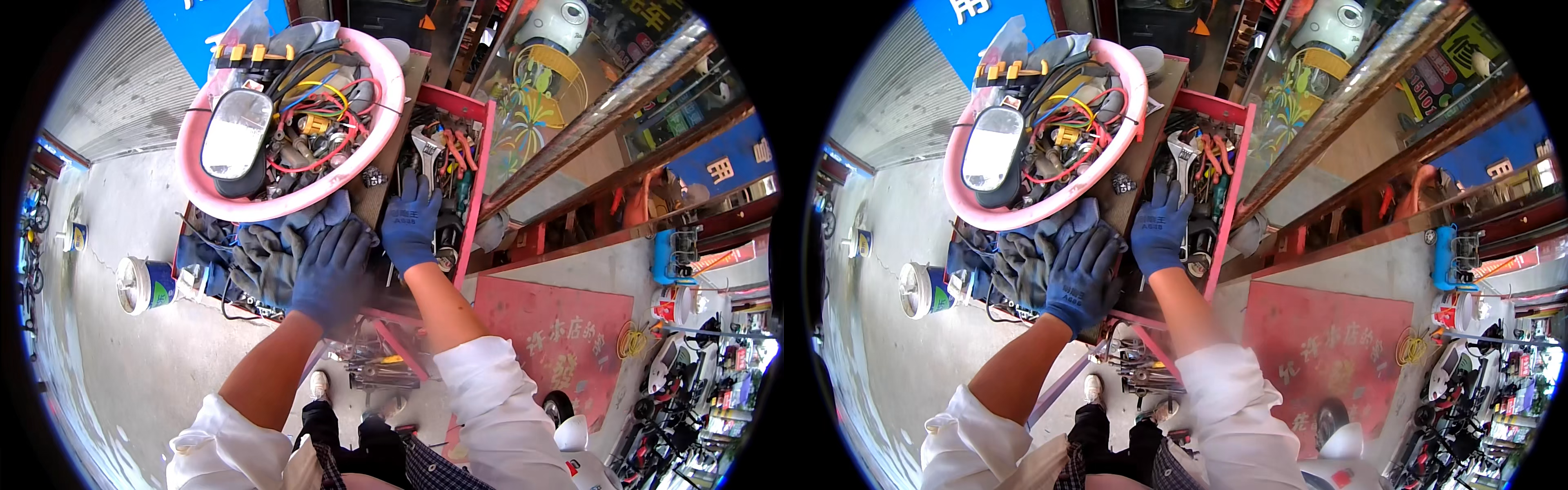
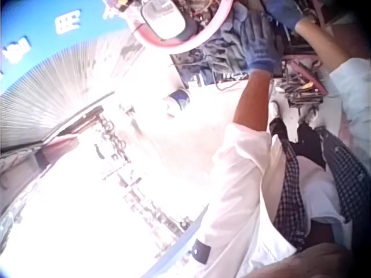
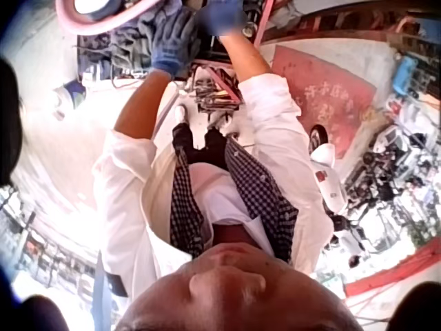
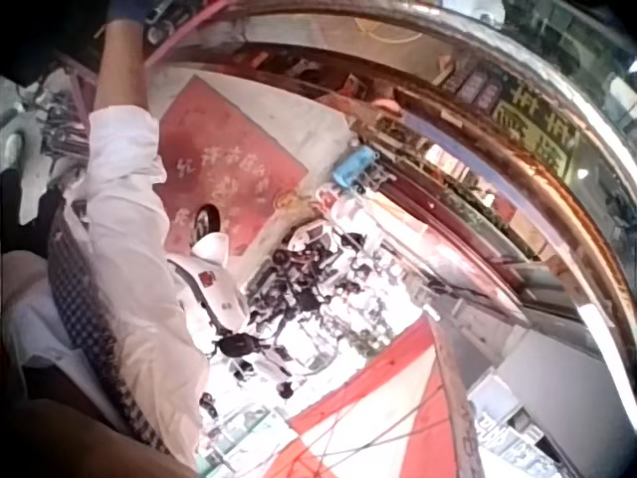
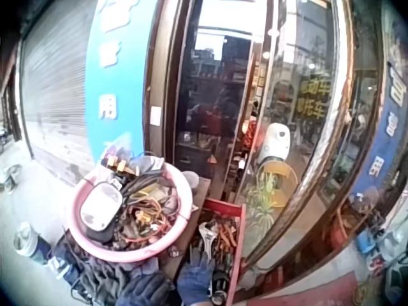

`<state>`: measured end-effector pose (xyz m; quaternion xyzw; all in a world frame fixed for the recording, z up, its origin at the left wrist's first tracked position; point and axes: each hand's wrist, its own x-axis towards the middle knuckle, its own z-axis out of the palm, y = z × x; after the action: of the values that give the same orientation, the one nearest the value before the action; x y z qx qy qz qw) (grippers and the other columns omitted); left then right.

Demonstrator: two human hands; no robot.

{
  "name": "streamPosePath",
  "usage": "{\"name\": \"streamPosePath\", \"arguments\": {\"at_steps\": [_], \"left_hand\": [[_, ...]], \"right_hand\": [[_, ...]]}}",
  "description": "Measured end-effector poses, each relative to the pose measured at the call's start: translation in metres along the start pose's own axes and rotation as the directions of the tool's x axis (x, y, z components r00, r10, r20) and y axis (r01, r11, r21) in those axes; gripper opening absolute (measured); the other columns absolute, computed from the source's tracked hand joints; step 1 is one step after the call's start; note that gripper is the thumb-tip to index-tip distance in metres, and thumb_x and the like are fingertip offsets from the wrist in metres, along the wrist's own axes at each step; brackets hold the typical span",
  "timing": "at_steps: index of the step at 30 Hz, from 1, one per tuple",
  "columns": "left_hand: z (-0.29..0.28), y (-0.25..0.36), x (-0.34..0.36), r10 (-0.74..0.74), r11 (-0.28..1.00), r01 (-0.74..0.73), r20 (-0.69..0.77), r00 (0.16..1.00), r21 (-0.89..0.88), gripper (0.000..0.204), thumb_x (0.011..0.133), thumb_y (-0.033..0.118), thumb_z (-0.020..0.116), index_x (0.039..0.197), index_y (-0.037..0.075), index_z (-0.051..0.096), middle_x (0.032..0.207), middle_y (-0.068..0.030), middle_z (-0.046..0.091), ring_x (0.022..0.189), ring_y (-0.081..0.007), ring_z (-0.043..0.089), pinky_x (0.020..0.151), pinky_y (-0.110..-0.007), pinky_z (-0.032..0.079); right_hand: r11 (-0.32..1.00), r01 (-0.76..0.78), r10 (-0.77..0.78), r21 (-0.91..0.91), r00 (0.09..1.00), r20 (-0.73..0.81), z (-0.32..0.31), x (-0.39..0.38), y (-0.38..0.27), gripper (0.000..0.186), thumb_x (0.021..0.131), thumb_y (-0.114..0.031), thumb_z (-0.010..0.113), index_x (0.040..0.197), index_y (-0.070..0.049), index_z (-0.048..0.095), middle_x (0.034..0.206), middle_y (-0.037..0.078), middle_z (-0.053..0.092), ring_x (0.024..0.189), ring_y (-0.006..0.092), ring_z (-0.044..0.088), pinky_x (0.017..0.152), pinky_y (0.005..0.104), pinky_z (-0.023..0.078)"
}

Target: The person selects a wrench from a tool tray and then uses it to loosen and remove bolts from the rear wheel of a white scooter. They also use a cordless impact wrench to remove the axle nut and other fasteners.

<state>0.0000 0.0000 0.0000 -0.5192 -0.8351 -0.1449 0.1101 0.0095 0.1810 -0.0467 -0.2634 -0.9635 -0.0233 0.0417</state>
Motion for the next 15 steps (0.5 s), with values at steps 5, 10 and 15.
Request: {"name": "streamPosePath", "arguments": {"at_steps": [5, 10, 15], "left_hand": [[0.002, 0.004, 0.004, -0.014, 0.999, 0.014, -0.015, 1.0, -0.035, 0.062, 0.075, 0.029, 0.068, 0.131, 0.009, 0.05, 0.14, -0.0156, 0.048, 0.129, -0.0348, 0.045, 0.109, -0.047, 0.033], [0.007, 0.001, 0.002, 0.003, 0.999, -0.005, -0.046, 0.999, -0.032, 0.063, 0.074, 0.028, 0.068, 0.131, 0.009, 0.05, 0.139, -0.0154, 0.048, 0.128, -0.0343, 0.045, 0.109, -0.047, 0.034], [-0.006, -0.001, 0.003, 0.019, 0.999, -0.02, -0.032, 0.999, -0.05, 0.064, 0.074, 0.028, 0.067, 0.133, 0.009, 0.049, 0.138, -0.0155, 0.049, 0.127, -0.0344, 0.046, 0.109, -0.047, 0.034]], "right_hand": [[0.996, -0.011, 0.006, -0.092, 0.998, -0.06, -0.005, 0.002, 0.002, 0.038, 0.091, -0.021, 0.046, 0.119, -0.007, 0.066, 0.151, 0.017, 0.035, 0.138, 0.0394, 0.031, 0.11, 0.0635, 0.017], [0.988, -0.024, -0.017, -0.15, 0.963, -0.27, 0.018, -0.004, -0.003, 0.035, 0.088, -0.021, 0.051, 0.114, -0.005, 0.067, 0.15, 0.02, 0.035, 0.134, 0.0397, 0.035, 0.11, 0.0598, 0.021], [0.969, 0.012, 0.057, 0.247, 0.96, -0.273, 0.011, -0.009, 0.008, 0.033, 0.078, -0.032, 0.063, 0.09, -0.003, 0.07, 0.143, 0.025, 0.038, 0.129, 0.0422, 0.035, 0.109, 0.0569, 0.024]]}}
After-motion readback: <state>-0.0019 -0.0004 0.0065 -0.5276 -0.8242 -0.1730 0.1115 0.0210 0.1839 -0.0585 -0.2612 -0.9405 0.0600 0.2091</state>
